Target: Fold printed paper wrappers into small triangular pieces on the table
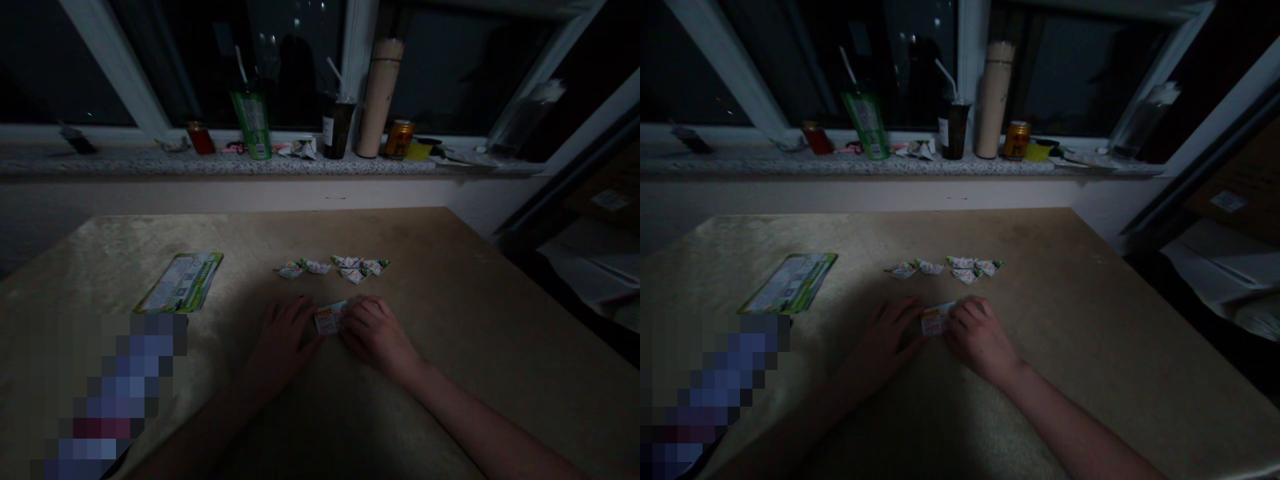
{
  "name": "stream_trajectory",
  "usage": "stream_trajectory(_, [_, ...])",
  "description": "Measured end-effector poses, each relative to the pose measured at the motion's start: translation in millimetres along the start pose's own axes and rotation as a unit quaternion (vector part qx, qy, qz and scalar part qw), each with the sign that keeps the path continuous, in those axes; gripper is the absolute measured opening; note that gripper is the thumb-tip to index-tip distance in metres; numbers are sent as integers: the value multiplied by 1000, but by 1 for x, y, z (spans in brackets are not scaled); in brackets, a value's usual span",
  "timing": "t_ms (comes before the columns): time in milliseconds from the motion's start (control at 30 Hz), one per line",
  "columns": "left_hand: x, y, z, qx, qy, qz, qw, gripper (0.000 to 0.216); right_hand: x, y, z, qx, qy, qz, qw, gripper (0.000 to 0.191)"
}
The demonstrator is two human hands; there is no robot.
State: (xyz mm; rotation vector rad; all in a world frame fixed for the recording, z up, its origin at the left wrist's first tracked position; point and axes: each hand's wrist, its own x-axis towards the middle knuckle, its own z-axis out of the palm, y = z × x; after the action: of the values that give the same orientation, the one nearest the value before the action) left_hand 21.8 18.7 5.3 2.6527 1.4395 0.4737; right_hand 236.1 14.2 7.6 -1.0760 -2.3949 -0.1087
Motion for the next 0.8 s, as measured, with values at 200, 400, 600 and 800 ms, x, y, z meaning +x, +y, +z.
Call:
stream_trajectory(200, [1, 3, -7, -44, 40, 22, 998, 37, 1, -4, 0, 16, -9, 23, 1000, 32])
stream_trajectory(400, [1, 9, -11, -93, 23, 70, 993, 31, 0, -4, 4, 11, -26, 24, 999, 37])
stream_trajectory(600, [1, 10, -14, -90, 20, 56, 994, 31, 2, -5, 4, 19, -15, 19, 1000, 32])
stream_trajectory(800, [-1, 10, -22, -93, 9, 65, 993, 35, 1, -6, 5, 37, -4, 32, 999, 22])
